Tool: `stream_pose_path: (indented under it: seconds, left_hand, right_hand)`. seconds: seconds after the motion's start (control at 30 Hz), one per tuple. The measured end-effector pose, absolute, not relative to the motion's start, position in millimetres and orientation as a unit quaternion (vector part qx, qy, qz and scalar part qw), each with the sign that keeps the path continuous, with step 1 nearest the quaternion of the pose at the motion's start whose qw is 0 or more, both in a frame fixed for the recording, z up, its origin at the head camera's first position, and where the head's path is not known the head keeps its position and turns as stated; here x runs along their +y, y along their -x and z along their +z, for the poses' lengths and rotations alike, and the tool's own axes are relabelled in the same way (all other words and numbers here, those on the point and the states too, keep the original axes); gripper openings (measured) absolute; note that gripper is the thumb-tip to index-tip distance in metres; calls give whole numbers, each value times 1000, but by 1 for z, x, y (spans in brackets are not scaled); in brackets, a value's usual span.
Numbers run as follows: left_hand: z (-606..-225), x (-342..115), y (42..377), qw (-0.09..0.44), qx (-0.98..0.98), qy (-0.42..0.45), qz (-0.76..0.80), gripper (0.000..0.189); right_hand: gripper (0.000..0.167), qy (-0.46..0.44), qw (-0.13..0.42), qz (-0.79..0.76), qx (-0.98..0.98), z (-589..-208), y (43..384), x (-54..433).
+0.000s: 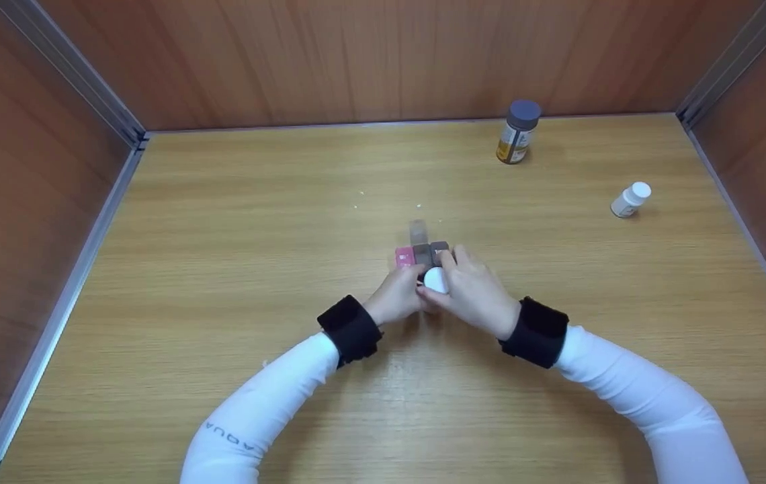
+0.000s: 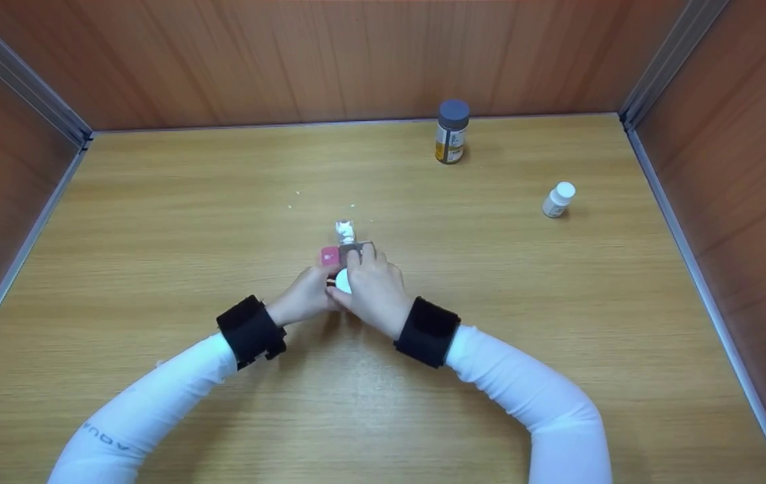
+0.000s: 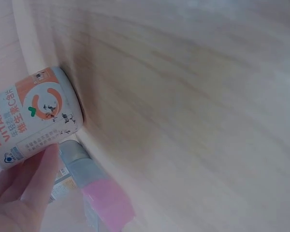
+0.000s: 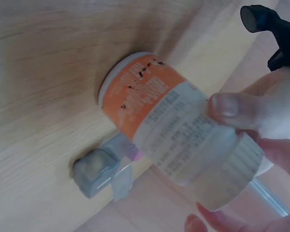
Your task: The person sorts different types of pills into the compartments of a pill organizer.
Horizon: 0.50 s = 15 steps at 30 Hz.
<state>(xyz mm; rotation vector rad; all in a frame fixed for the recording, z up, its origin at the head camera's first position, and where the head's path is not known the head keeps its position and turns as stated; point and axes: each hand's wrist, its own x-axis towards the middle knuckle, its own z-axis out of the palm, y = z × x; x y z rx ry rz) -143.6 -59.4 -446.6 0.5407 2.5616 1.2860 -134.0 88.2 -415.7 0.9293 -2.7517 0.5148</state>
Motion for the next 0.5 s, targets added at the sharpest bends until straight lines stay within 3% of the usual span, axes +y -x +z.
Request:
stream_pose_path:
  seconds: [0.27, 0.5]
  left_hand:
    - [-447, -60, 144, 115, 857, -185, 467, 49]
    - [-446, -61, 143, 123, 853, -179, 475, 57]
  right_hand:
    - [40, -352, 99, 170, -915, -411, 134, 86]
    - [34, -389, 4, 213, -896, -400, 138, 90]
